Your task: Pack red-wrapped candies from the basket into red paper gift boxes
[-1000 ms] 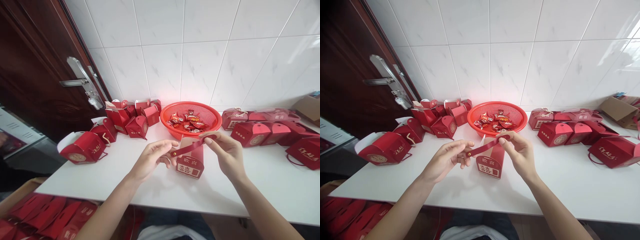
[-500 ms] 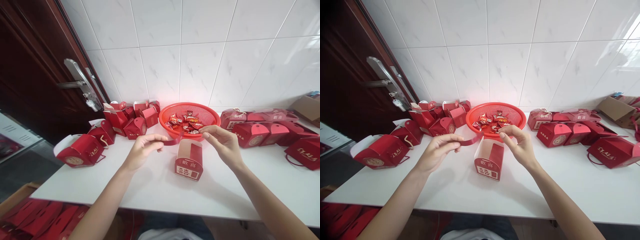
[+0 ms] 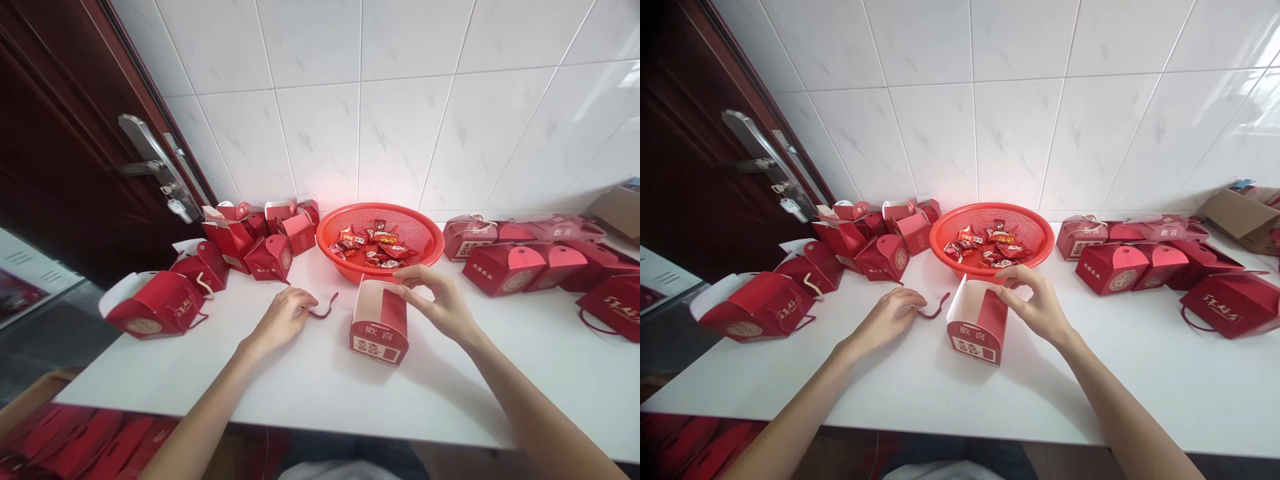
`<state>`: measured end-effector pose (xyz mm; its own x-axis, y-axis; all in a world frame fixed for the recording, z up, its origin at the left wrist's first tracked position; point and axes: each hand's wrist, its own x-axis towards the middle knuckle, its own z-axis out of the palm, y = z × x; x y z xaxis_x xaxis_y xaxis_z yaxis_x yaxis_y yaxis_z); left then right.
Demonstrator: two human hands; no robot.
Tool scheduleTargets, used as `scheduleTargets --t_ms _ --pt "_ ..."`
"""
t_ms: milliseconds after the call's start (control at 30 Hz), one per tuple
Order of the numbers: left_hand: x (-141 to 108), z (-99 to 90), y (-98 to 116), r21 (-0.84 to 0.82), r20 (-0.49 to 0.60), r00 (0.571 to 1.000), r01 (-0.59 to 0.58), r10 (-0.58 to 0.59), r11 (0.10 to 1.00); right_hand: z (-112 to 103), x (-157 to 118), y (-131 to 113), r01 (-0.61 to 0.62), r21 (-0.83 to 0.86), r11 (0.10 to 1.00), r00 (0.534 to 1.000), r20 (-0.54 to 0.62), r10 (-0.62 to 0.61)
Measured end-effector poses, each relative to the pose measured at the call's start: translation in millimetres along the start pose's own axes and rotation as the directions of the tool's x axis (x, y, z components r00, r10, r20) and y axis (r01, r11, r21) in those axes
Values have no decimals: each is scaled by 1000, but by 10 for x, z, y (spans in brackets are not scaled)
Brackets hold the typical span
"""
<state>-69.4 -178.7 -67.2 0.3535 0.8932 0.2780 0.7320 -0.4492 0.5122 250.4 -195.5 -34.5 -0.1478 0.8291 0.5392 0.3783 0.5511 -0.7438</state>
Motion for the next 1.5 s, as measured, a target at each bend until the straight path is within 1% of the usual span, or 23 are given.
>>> scheduleTargets --t_ms 100,167,233,333,400,467,533,567,633,733,833,900,1033,1133,1267,1367,1433,1500 --pt "12 -24 -4 -20 -2 1000 -16 16 1000 27 -11 26 -10 -7 1000 1000 20 10" --pt "23 -54 68 -73 -39 999 -37 34 997 50 -19 39 -6 -9 1000 999 37 6" --pt "16 -79 206 -154 -107 992 -88 72 984 74 -28 48 0 -13 1000 999 51 1" --pt "-32 -99 497 -258 -210 962 -224 172 940 108 -42 60 5 -30 1000 999 52 -3" --pt "-66 -103 698 -281 -233 935 -326 265 903 120 -54 65 24 -38 999 999 21 -24" --pt "-73 -100 858 -264 -209 920 -380 332 887 116 -69 59 81 -54 995 996 -43 -84" --pt "-38 -92 954 -257 -150 927 -372 344 892 96 -86 37 169 -93 981 980 -90 -177" --pt "-6 -87 976 -257 -116 935 -355 336 899 85 -95 22 218 -118 969 970 -83 -229" --pt "78 -76 983 -264 -39 950 -308 309 914 70 -114 -7 305 -162 938 951 -2 -310" --pt "208 -63 945 -297 57 956 -260 289 919 91 -135 -20 402 -197 894 914 153 -377" --pt "295 -57 907 -319 98 953 -242 286 916 129 -143 -1 448 -202 871 887 226 -403" --pt "328 -55 891 -306 111 952 -241 286 921 130 -143 9 424 -187 886 896 230 -380" --pt "373 -47 861 -281 143 948 -237 285 930 82 -145 -2 276 -113 955 951 178 -254" --pt "401 -39 831 -259 153 951 -224 269 940 50 -146 -21 194 -31 981 972 143 -188" --pt "427 -47 780 -188 142 959 -219 247 957 25 -134 -45 100 122 988 988 109 -113" --pt "448 -76 748 -117 129 966 -210 224 971 10 -125 -49 46 213 976 991 111 -71" --pt "467 -103 744 -80 138 968 -201 210 976 5 -124 -41 28 231 973 991 118 -57" --pt "490 -135 761 -54 153 966 -204 210 977 5 -125 -31 19 212 977 990 132 -48"
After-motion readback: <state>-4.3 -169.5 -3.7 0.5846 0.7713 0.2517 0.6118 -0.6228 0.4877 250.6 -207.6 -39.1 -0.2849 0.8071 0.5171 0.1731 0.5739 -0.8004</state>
